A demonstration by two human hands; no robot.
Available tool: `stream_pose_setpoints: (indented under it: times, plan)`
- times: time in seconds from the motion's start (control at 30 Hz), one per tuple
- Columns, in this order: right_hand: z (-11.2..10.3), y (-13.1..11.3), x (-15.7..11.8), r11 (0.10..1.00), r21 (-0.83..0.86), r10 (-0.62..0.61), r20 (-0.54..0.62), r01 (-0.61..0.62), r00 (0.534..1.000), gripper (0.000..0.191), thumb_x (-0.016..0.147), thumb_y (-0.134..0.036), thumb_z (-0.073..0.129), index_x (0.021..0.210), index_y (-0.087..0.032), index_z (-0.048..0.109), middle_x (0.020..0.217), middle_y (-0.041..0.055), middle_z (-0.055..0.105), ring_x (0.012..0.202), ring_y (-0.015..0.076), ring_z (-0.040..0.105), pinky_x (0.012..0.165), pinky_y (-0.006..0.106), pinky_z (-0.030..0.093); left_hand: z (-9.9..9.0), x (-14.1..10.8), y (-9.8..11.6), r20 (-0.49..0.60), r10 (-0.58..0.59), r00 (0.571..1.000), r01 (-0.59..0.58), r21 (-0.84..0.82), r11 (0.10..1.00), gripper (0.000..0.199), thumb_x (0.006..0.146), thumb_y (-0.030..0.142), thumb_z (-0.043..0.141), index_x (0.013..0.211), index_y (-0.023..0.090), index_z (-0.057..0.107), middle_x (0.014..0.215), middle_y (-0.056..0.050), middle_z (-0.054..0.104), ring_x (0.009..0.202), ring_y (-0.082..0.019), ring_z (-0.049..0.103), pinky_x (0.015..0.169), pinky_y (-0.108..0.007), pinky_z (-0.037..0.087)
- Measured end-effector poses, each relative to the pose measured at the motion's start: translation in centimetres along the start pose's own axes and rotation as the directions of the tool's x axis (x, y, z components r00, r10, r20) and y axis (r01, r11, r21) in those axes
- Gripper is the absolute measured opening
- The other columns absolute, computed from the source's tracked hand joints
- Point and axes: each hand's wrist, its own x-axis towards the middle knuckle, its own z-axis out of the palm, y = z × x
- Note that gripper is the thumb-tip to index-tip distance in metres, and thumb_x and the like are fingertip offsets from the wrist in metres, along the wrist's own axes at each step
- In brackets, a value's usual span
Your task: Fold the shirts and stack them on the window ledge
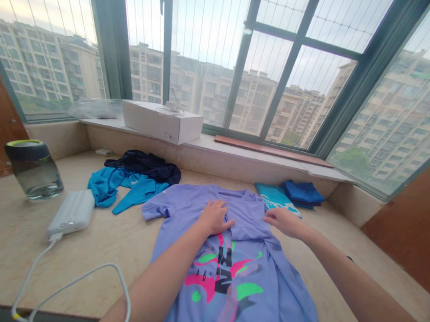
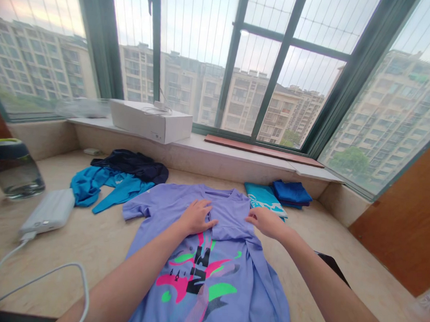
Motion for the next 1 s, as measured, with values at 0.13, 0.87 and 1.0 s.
stream_pose_setpoints:
  times: [0.13,0.87,1.0]
  plan:
    - [-0.6,-0.4,5.2,0.993,-0.058,0.095,-0.137,-0.104,0.986,0.030,0.101,-0.027,0.047,0.118,-0.021,0.070,0.120,0.0141,0.072,0.112,0.0264,0.066,0.089,0.031,0.046,-0.2,-0.3,0.4,0.019,0.168,0.986,-0.167,-0.076,0.983,0.055,0.092,0.052,0.058,0.137,0.021,0.057,0.150,-0.014,0.053,0.143,-0.031,0.043,0.122,-0.051,0.023]
    - [6.2,-5.3,8.7,0.991,-0.059,0.110,-0.101,-0.117,0.989,0.053,0.104,-0.043,0.037,0.143,-0.013,0.055,0.146,0.0179,0.056,0.137,0.0283,0.050,0.111,0.036,0.038,0.8,-0.6,1.4,-0.013,0.100,0.995,-0.101,-0.110,0.989,0.038,0.102,0.035,0.039,0.129,0.022,0.062,0.142,-0.013,0.060,0.134,-0.030,0.054,0.114,-0.054,0.036]
    - [9.0,-7.0,7.3,0.991,-0.036,0.126,-0.061,-0.129,0.990,0.065,0.105,-0.049,0.028,0.157,-0.011,0.032,0.163,0.0190,0.031,0.150,0.0325,0.029,0.118,0.047,0.027,-0.4,-1.1,1.6,-0.082,-0.002,0.997,-0.006,-0.091,0.996,0.034,0.098,0.029,0.045,0.125,0.020,0.064,0.136,-0.014,0.064,0.127,-0.030,0.058,0.111,-0.046,0.042]
